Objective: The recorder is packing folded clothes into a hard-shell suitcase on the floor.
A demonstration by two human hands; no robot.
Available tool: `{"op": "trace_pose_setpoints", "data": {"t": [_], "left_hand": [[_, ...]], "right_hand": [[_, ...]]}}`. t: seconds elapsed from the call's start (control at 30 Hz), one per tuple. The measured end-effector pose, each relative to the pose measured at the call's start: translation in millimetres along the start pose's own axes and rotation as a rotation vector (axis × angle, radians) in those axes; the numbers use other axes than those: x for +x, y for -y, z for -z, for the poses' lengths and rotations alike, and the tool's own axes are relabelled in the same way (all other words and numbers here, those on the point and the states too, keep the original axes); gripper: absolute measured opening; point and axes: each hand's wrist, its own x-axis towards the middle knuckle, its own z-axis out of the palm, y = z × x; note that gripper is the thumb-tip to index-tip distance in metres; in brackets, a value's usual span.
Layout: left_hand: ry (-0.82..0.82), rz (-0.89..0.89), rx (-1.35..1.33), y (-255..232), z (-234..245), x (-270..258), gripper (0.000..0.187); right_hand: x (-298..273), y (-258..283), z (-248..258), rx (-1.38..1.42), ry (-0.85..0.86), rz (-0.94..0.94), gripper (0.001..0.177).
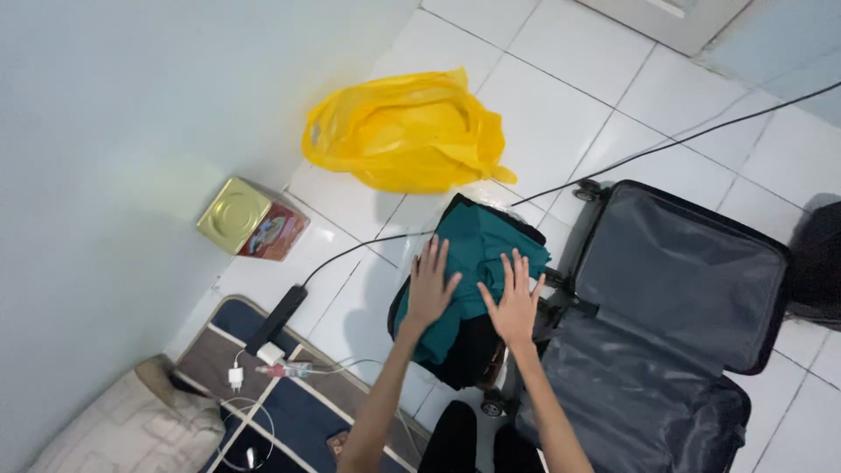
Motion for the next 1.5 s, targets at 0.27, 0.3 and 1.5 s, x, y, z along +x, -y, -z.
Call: {"op": "trace_pose_setpoints", "data": {"t": [0.27,0.3,1.5], "left_hand": [[-0.126,-0.051,0.219,-30.0,-13.7,-52.9,0.071],[-0.145,-0.016,0.163,-38.0,-13.8,-71.6,0.071],[-0.413,0.764,-1.382,4.7,-31.7,-209.5,0.04]], "right_hand": [[-5.8,-6.7,7.9,-0.11,0.025,0.084,0.068],[-8.9,-7.5,9.8,-0.17,0.05,0.107,0.067],[-106.1,62.3,79.5,-0.044,0.435,0.383,0.077]]}}
